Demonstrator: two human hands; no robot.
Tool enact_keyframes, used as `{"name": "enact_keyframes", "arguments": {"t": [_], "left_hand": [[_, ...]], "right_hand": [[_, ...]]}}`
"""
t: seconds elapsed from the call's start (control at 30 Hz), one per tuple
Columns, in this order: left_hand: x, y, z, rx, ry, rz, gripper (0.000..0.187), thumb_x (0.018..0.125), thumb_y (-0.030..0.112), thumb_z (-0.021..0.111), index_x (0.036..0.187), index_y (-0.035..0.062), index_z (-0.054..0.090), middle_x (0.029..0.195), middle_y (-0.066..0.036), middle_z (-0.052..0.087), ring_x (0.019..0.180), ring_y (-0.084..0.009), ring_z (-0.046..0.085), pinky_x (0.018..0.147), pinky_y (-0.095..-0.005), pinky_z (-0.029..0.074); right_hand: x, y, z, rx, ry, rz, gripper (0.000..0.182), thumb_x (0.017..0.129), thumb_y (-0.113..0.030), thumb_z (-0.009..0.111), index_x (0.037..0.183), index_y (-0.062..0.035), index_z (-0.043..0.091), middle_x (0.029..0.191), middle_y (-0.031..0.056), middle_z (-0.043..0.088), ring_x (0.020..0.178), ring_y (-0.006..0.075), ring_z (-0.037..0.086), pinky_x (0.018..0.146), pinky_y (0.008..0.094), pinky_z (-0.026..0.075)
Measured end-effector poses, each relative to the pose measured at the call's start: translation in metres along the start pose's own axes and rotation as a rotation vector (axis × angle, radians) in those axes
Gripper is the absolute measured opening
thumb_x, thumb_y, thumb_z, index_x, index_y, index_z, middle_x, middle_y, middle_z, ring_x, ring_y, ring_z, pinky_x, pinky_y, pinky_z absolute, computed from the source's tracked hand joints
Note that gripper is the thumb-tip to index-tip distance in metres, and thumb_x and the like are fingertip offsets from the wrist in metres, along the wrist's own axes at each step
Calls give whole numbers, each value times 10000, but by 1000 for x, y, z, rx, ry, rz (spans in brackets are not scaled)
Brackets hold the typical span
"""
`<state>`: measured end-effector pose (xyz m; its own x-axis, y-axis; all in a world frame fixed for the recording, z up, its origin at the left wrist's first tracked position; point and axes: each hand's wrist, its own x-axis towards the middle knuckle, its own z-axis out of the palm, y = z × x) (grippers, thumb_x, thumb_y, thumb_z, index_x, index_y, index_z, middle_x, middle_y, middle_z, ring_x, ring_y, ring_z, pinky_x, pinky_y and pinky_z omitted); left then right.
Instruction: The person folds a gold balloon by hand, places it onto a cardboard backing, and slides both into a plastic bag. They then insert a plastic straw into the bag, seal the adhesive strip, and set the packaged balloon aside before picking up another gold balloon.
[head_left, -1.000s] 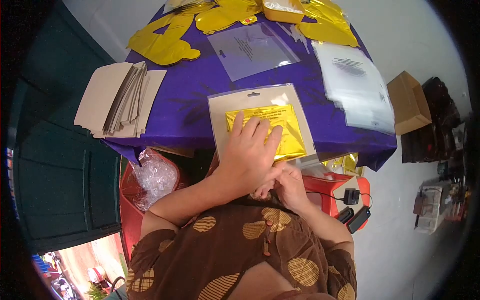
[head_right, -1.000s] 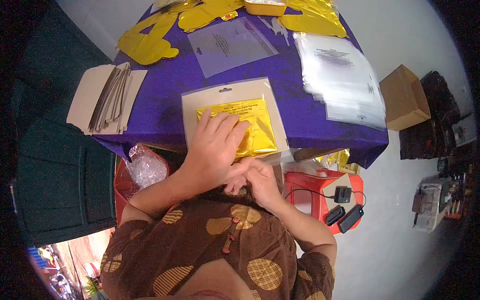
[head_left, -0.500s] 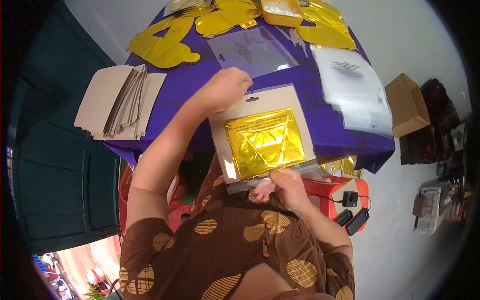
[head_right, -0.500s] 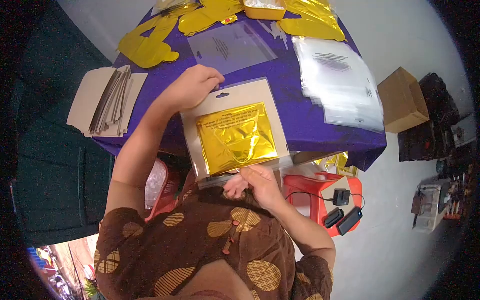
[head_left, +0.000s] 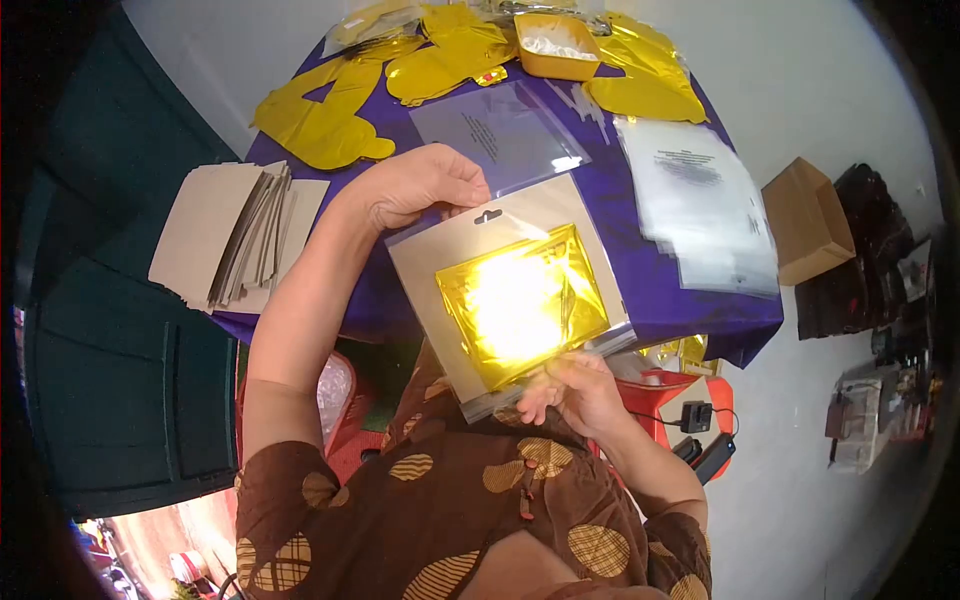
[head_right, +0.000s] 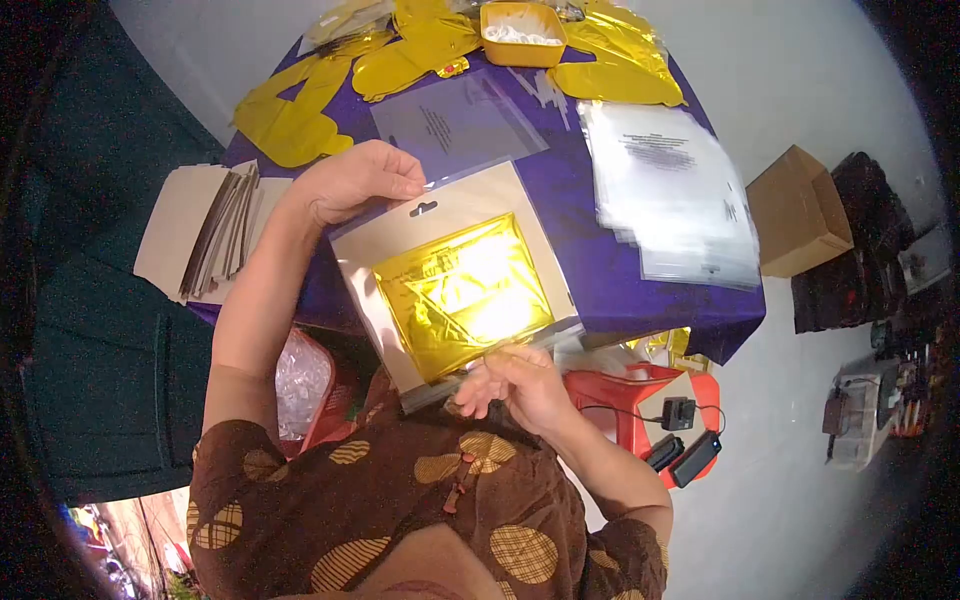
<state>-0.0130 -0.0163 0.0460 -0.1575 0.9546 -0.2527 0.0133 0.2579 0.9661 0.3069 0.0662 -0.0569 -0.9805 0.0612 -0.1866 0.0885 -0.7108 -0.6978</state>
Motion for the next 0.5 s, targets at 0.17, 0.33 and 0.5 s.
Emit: {"name": "enact_keyframes", "arguments": {"t": [0.17,0.33,0.5], "left_hand": [[4,5,2,-186,-142,25,199,848,169,729,794,7,628,752,-32,658,654,-78,576,621,-208,447],[15,4,3,-23,-107,29,213,841,179,738,759,19,623,708,-22,641,644,-78,572,618,-209,445],[22,6,7,107,-55,11,193,830,166,745,757,16,647,689,-25,640,616,-81,555,576,-222,432]], "right_hand": [[-1,2,-7,5,20,29,400,985,-239,497,840,97,660,821,269,702,647,317,703,542,350,569],[-4,0,-6,-25,78,33,417,982,-250,502,830,105,659,808,272,698,639,321,702,536,355,571],[-7,-1,-3,-48,139,39,429,991,-264,496,835,101,659,813,273,698,650,323,704,541,358,572]]}}
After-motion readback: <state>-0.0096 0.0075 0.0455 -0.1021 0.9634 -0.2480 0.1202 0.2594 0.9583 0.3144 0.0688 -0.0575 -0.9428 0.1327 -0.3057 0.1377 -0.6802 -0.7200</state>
